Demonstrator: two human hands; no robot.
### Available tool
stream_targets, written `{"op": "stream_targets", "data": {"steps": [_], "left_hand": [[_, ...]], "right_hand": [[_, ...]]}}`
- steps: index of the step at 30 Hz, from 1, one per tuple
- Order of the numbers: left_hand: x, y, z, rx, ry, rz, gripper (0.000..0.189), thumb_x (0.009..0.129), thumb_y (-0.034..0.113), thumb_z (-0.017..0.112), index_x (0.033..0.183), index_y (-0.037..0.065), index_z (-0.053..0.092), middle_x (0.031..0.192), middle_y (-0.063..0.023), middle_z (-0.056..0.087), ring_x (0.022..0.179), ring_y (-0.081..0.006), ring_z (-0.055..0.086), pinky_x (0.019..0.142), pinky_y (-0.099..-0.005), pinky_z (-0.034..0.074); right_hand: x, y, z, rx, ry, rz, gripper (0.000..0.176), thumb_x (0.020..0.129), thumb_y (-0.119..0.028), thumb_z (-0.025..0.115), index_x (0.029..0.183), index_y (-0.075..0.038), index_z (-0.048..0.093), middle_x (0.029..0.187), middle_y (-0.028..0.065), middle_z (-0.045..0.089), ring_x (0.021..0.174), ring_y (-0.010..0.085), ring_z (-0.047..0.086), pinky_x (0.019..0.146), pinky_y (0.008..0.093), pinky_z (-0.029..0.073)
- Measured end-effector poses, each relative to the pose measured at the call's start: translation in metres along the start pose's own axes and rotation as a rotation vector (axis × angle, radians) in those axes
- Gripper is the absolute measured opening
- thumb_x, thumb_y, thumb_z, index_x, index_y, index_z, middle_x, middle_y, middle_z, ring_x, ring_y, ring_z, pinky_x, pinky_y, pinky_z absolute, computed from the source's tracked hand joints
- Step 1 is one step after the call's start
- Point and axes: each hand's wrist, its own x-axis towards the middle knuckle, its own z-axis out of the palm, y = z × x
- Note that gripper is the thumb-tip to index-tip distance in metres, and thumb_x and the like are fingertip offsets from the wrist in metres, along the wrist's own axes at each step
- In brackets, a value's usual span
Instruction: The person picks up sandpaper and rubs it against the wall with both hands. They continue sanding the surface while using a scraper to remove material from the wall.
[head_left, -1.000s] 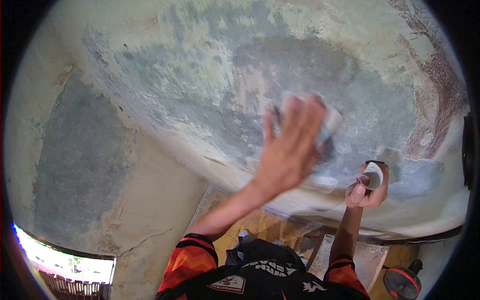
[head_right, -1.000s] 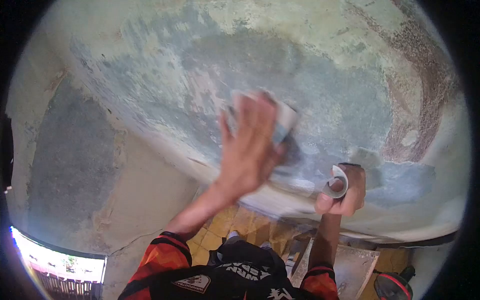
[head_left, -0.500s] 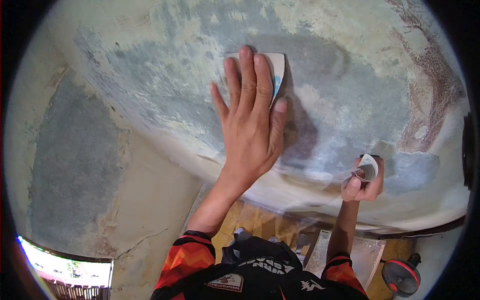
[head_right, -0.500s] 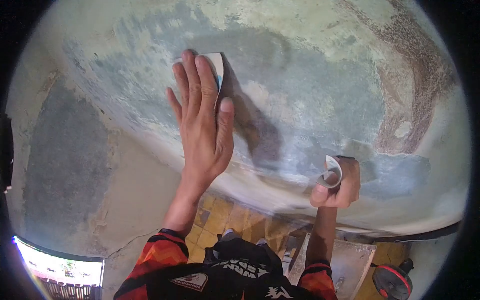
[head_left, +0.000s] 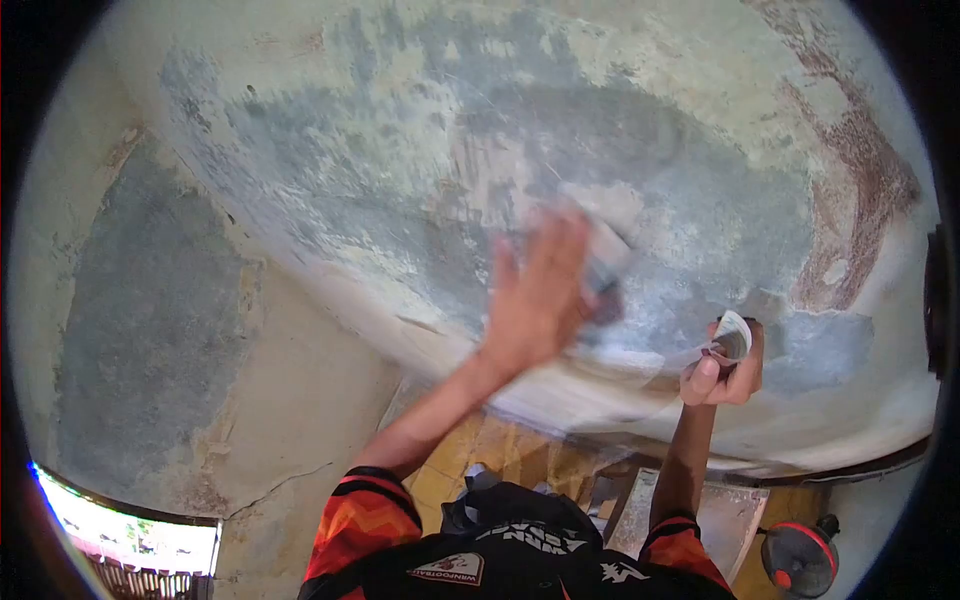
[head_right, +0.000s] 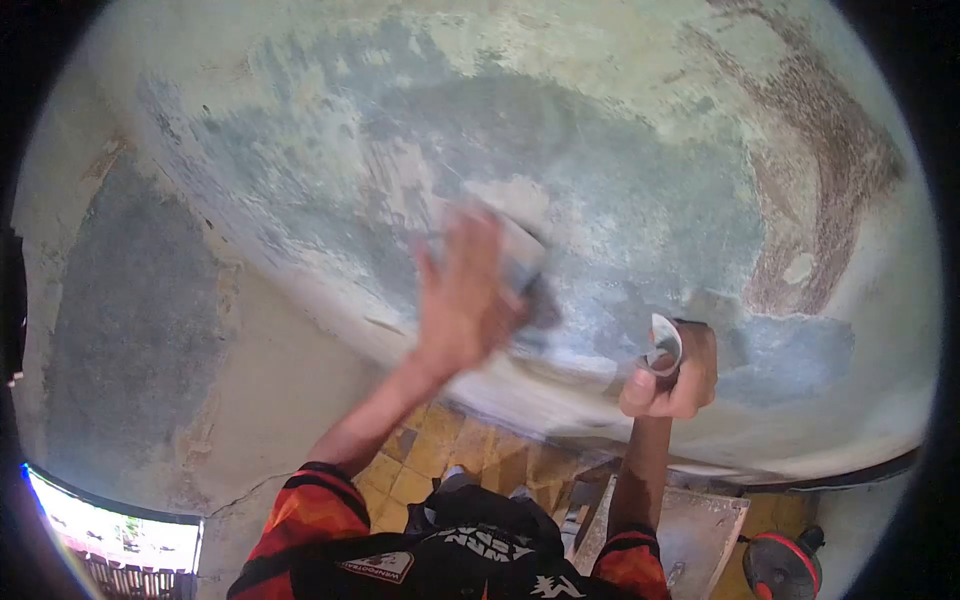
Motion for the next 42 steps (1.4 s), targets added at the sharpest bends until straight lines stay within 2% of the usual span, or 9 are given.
{"op": "stream_targets", "data": {"steps": [8, 12, 15, 17, 23, 28, 32, 40, 42], "left_hand": [[0.044, -0.085, -0.032, -0.092, 0.450, -0.333, 0.068, 0.094, 0.026, 0.051, 0.151, -0.002, 0.028, 0.157, -0.0263, 0.024, 0.149, -0.0376, 0.018, 0.117, -0.0592, 0.007], [0.012, -0.016, -0.036, -0.245, -0.310, 0.046, 0.073, 0.093, 0.033, 0.052, 0.153, 0.003, 0.027, 0.160, -0.0214, 0.021, 0.149, -0.0360, 0.017, 0.115, -0.0643, 0.006], [0.039, -0.083, -0.041, 0.064, 0.294, -0.264, 0.067, 0.096, 0.031, 0.048, 0.153, 0.000, 0.028, 0.160, -0.0221, 0.021, 0.150, -0.0358, 0.016, 0.117, -0.0583, 0.005], [0.069, -0.110, -0.075, -0.352, 0.579, -0.575, 0.067, 0.094, 0.024, 0.046, 0.152, -0.003, 0.026, 0.159, -0.0241, 0.020, 0.149, -0.0401, 0.014, 0.118, -0.0556, 0.003], [-0.048, -0.021, 0.036, 0.148, -0.004, 0.136, 0.077, 0.092, 0.043, 0.047, 0.151, -0.003, 0.027, 0.157, -0.0270, 0.024, 0.147, -0.0449, 0.014, 0.116, -0.0640, -0.002], [-0.077, -0.121, 0.025, -0.016, 0.158, -0.429, 0.073, 0.095, 0.029, 0.049, 0.153, -0.005, 0.020, 0.161, -0.0249, 0.013, 0.150, -0.0394, 0.008, 0.116, -0.0639, 0.000], [0.021, -0.189, -0.070, -0.136, 0.492, -0.693, 0.063, 0.104, 0.032, 0.033, 0.153, -0.004, 0.017, 0.162, -0.0218, 0.013, 0.151, -0.0348, 0.010, 0.121, -0.0399, 0.005], [-0.022, -0.098, -0.024, 0.113, 0.050, 0.016, 0.068, 0.097, 0.030, 0.046, 0.154, 0.002, 0.023, 0.162, -0.0192, 0.017, 0.150, -0.0389, 0.009, 0.117, -0.0588, -0.002], [-0.012, -0.141, -0.040, -0.045, 0.206, -0.261, 0.064, 0.098, 0.027, 0.045, 0.154, 0.003, 0.026, 0.161, -0.0190, 0.018, 0.150, -0.0391, 0.011, 0.117, -0.0594, 0.000]], "right_hand": [[0.004, -0.002, 0.001, -0.038, -0.034, -0.020, 0.055, 0.088, -0.041, 0.052, 0.088, 0.013, 0.059, 0.069, 0.0173, 0.059, 0.059, 0.0263, 0.056, 0.051, 0.0338, 0.045], [-0.002, 0.005, -0.003, -0.012, -0.010, -0.021, 0.055, 0.088, -0.042, 0.053, 0.090, 0.013, 0.058, 0.070, 0.0170, 0.059, 0.060, 0.0258, 0.056, 0.052, 0.0330, 0.045], [-0.002, 0.005, -0.003, -0.008, -0.027, -0.004, 0.057, 0.089, -0.043, 0.054, 0.092, 0.014, 0.058, 0.070, 0.0167, 0.059, 0.060, 0.0248, 0.057, 0.052, 0.0327, 0.046], [-0.005, 0.003, -0.001, -0.006, -0.011, 0.027, 0.060, 0.089, -0.045, 0.055, 0.093, 0.015, 0.058, 0.070, 0.0163, 0.059, 0.060, 0.0236, 0.056, 0.053, 0.0322, 0.046], [0.000, -0.003, 0.007, -0.024, 0.057, 0.010, 0.051, 0.090, -0.040, 0.052, 0.083, 0.010, 0.061, 0.066, 0.0160, 0.056, 0.056, 0.0279, 0.054, 0.050, 0.0351, 0.041], [0.000, -0.002, 0.009, -0.038, 0.062, -0.006, 0.052, 0.090, -0.042, 0.052, 0.083, 0.009, 0.061, 0.068, 0.0152, 0.057, 0.057, 0.0273, 0.055, 0.050, 0.0345, 0.041], [0.000, -0.004, 0.010, -0.086, 0.056, 0.023, 0.053, 0.091, -0.043, 0.052, 0.084, 0.008, 0.061, 0.068, 0.0141, 0.058, 0.058, 0.0254, 0.056, 0.050, 0.0332, 0.042], [-0.007, 0.001, 0.012, -0.151, 0.107, 0.029, 0.057, 0.087, -0.045, 0.059, 0.097, 0.011, 0.064, 0.075, 0.0138, 0.065, 0.064, 0.0221, 0.060, 0.057, 0.0322, 0.048], [-0.008, 0.006, 0.004, -0.220, 0.049, 0.010, 0.057, 0.088, -0.047, 0.059, 0.096, 0.009, 0.064, 0.076, 0.0133, 0.064, 0.065, 0.0214, 0.059, 0.058, 0.0319, 0.047]]}}
